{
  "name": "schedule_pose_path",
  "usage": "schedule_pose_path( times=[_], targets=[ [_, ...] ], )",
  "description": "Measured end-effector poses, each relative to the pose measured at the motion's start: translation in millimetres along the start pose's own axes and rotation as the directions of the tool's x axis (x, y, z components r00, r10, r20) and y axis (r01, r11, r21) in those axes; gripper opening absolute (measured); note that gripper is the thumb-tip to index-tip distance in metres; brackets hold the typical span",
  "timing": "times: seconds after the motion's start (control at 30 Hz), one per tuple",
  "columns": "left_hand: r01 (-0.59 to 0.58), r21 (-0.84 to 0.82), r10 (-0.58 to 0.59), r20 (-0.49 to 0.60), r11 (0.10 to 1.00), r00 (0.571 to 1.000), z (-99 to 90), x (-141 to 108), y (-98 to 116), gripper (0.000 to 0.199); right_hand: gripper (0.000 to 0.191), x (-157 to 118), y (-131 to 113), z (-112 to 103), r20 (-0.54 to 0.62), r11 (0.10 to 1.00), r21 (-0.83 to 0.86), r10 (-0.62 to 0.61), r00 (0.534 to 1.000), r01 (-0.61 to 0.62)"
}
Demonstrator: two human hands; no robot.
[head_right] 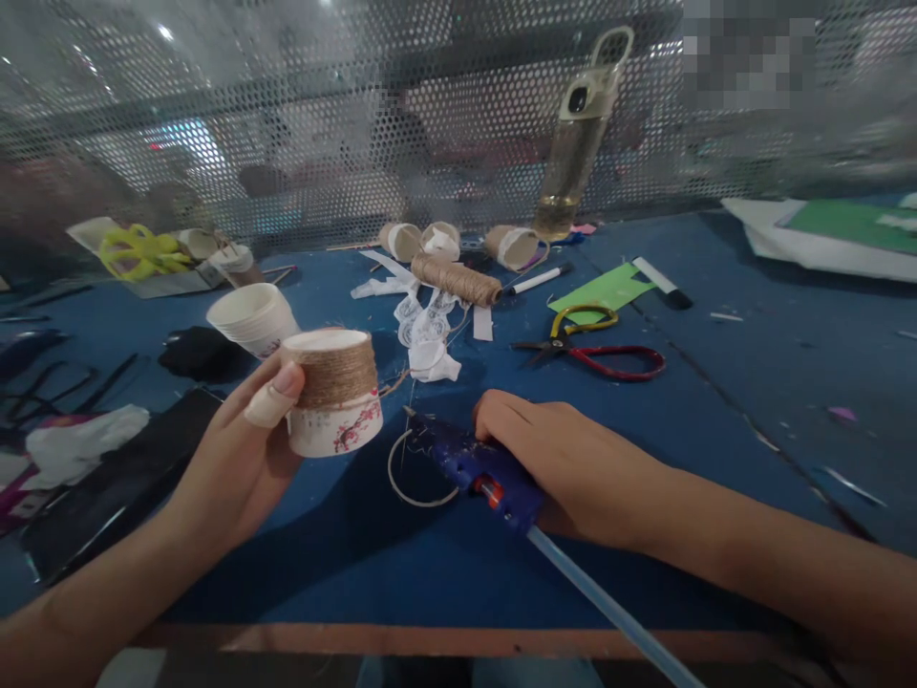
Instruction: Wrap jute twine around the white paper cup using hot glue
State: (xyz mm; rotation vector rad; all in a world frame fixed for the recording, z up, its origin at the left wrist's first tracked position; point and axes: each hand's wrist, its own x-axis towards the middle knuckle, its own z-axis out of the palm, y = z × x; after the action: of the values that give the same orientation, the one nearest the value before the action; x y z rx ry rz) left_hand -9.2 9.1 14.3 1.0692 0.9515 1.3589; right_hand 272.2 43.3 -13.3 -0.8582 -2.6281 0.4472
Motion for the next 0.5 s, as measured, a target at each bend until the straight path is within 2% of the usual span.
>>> schedule_pose_path(
  times=[0.1,0.17,0.27,0.33,0.4,0.5],
  targets=[
    [0.011,0.025,-0.011,-0.003,1.000,1.000,-0.2,0,1,0.028,0.025,15,1,-6,0.135,0.996,-0.083,-0.010,0.991,0.021],
    [-0.002,0.027,0.002,-0.004,1.000,1.000,-0.2,0,1,0.028,0.028,29,1,-9,0.170,0.980,-0.187,-0.039,0.985,0.071],
    [-0.040,0.023,0.040,-0.015,0.999,0.999,0.3,0,3,0.027,0.042,43,-4,-11,0.248,0.943,-0.311,-0.037,0.968,0.116],
    [-0.053,0.028,0.054,-0.040,0.998,0.998,1.2,1,5,0.027,0.042,46,-7,-10,0.284,0.958,-0.265,-0.034,0.958,0.112],
    [-0.045,0.037,0.048,-0.069,0.998,0.996,2.1,1,8,0.027,0.035,44,-9,-8,0.290,0.985,-0.146,-0.048,0.956,0.094],
    [-0.030,0.044,0.034,-0.096,0.999,0.995,2.4,1,9,0.029,0.031,39,-6,-9,0.240,0.998,0.030,-0.053,0.969,0.047]
  ],
)
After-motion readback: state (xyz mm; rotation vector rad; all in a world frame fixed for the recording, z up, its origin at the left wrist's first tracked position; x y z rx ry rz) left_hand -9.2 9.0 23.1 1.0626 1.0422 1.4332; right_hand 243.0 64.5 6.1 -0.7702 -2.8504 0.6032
